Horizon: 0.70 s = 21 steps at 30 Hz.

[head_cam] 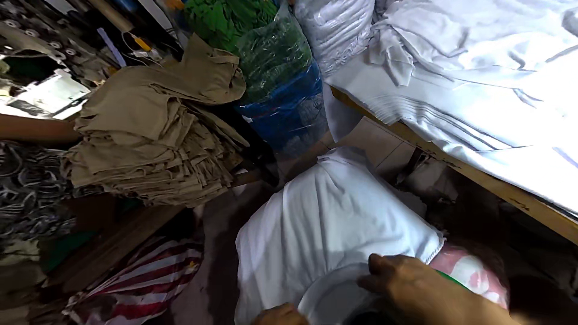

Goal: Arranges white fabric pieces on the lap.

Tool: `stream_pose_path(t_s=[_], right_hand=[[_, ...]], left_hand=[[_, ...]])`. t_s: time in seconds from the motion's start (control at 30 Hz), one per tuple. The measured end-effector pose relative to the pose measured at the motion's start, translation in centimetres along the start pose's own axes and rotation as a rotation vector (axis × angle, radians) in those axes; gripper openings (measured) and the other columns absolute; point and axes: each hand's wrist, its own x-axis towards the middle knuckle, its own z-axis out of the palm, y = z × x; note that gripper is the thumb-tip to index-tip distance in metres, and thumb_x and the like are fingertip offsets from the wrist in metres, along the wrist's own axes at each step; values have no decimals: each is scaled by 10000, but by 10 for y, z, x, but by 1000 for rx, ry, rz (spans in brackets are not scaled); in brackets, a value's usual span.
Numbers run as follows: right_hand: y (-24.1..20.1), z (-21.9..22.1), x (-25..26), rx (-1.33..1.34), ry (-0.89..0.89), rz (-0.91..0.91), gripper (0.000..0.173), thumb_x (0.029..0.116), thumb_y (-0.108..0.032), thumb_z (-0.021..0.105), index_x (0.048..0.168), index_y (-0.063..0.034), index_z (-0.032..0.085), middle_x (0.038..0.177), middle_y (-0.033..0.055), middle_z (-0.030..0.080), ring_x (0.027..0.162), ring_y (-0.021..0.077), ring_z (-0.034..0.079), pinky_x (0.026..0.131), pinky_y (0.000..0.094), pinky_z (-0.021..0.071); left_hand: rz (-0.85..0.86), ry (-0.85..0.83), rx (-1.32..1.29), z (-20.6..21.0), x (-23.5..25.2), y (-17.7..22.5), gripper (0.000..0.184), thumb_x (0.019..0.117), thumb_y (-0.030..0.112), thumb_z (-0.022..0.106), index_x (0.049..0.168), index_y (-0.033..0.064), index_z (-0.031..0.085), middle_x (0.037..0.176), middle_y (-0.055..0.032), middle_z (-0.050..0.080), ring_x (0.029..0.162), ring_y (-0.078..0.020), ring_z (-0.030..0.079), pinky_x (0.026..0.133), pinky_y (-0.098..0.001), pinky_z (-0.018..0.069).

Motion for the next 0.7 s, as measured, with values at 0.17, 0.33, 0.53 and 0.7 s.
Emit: stream_pose_path(t_s=[0.17,0.33,0.53,0.7], right_hand=[[-13,-4,21,13,-387,142,213,1004,-119,589,965,58,701,942,273,683,857,454,694,699,591,537],[-7,3,19,-132,129,-12,129,887,-149,708,802,-51,706,690,120,632,568,276,657,464,418,518],[-8,9,8,-16,218,-73,133,928,-171,661,845,-85,720,667,83,632,551,244,653,449,401,519],[-13,22,5,-101,-151,233,174,959,-111,625,1027,16,721,745,206,684,676,392,713,556,526,556]], left_hand=[[123,268,-44,46,34,34,333,965,194,675,1159,-73,712,1143,-282,698,1083,-460,676,963,-587,518],[106,437,-11,53,53,48,235,919,70,660,1079,-83,739,1049,-264,731,985,-432,720,881,-564,561],[40,488,-202,41,60,35,223,967,72,609,1007,-110,732,905,-217,734,851,-300,731,829,-443,580],[-39,508,-312,47,61,35,237,985,78,584,958,-120,712,841,-192,699,774,-210,675,768,-359,550]])
